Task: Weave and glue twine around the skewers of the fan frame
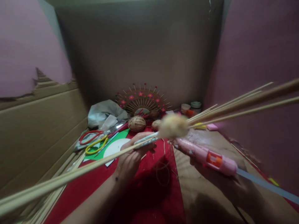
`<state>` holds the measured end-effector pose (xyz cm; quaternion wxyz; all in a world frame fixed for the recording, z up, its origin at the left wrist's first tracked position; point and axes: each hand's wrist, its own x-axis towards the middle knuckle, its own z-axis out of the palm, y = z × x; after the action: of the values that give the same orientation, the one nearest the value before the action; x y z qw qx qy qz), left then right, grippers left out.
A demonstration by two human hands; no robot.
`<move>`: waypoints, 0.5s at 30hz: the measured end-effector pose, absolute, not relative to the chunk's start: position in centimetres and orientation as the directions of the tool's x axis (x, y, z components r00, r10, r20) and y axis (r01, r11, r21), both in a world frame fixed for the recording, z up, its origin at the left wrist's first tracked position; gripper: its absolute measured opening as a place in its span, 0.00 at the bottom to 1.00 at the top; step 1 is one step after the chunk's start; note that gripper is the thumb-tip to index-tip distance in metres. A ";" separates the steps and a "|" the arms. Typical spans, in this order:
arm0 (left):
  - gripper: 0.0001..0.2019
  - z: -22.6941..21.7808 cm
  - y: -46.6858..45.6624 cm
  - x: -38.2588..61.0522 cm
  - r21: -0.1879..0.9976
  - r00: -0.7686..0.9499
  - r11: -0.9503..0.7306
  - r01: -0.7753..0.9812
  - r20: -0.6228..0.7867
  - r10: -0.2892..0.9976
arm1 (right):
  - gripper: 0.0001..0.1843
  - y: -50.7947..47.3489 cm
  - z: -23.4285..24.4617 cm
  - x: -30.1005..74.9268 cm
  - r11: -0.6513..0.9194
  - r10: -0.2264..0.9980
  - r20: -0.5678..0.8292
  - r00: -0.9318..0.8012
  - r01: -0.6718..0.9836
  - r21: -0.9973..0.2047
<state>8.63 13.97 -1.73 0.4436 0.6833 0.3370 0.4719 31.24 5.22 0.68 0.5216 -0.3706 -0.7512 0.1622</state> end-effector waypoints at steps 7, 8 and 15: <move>0.07 -1.6 13.5 8.7 0.910 0.292 -0.396 0.120 0.349 0.890 | 0.14 5.0 1.0 31.0 0.653 0.743 0.646 -0.175 0.406 -0.640; 0.08 -1.5 13.5 8.7 0.908 0.285 -0.390 0.153 0.337 0.897 | 0.14 4.8 1.0 31.0 0.644 0.751 0.636 -0.179 0.414 -0.644; 0.09 -1.3 13.5 8.8 0.910 0.333 -0.392 0.136 0.331 0.883 | 0.17 5.4 1.3 31.5 0.628 0.767 0.605 -0.215 0.443 -0.640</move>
<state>8.77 13.45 -1.29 0.4156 0.7025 0.3626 0.4497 31.51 5.38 1.30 0.4844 -0.3975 -0.7612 0.1672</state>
